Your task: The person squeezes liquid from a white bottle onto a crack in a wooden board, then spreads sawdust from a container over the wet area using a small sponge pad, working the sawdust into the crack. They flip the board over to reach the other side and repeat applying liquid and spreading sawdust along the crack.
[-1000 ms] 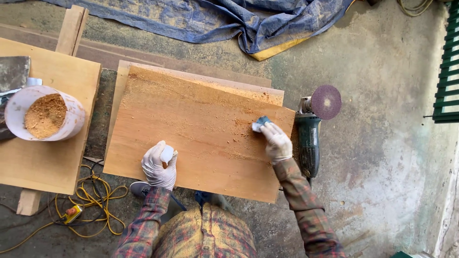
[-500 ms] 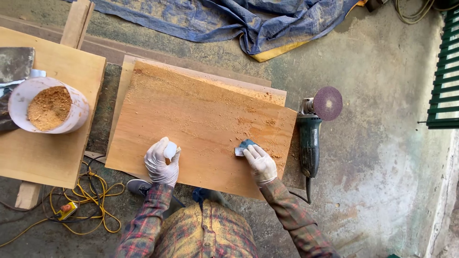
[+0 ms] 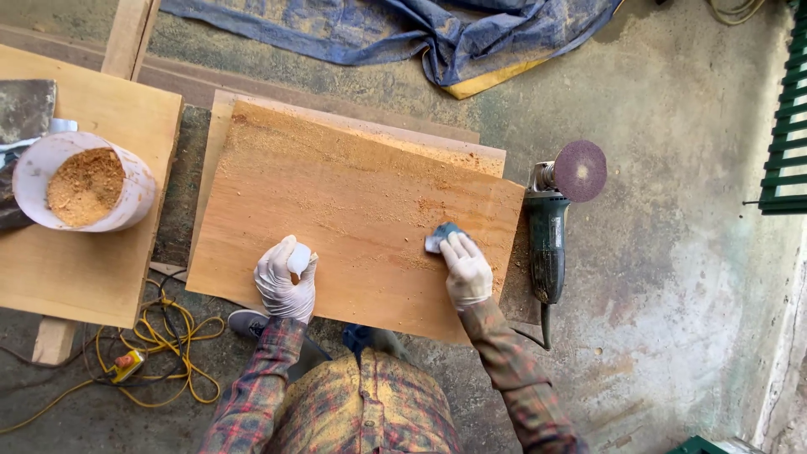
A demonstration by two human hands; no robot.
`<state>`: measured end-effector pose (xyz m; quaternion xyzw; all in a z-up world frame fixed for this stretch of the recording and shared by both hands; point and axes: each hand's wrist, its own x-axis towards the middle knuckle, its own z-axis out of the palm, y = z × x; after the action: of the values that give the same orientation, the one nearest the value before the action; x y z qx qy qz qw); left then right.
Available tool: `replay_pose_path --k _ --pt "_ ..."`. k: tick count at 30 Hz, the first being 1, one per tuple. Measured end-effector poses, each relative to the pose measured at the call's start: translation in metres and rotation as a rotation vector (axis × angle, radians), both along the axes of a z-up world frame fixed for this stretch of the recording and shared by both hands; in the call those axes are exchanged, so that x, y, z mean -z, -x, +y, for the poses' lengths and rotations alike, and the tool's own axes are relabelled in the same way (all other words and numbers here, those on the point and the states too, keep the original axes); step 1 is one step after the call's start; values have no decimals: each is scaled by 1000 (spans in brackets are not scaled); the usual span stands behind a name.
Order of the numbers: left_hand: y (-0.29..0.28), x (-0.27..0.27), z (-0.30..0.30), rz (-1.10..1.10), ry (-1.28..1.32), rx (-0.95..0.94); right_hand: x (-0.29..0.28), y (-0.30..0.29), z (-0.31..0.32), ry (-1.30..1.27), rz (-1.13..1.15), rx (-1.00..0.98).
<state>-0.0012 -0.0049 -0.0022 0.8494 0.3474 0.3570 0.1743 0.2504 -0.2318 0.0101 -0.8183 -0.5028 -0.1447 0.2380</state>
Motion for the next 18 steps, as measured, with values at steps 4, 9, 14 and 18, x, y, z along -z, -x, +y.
replay_pose_path --k 4,9,14,18 --pt "2 1 4 -29 -3 32 -52 12 6 95 163 -47" --pt "1 5 1 -6 -22 10 -25 22 10 77 24 -219" --pt "-4 0 6 -21 -15 16 -8 -53 28 9 143 -49" --pt "-1 -1 1 -14 3 18 -7 -52 3 59 144 -62"
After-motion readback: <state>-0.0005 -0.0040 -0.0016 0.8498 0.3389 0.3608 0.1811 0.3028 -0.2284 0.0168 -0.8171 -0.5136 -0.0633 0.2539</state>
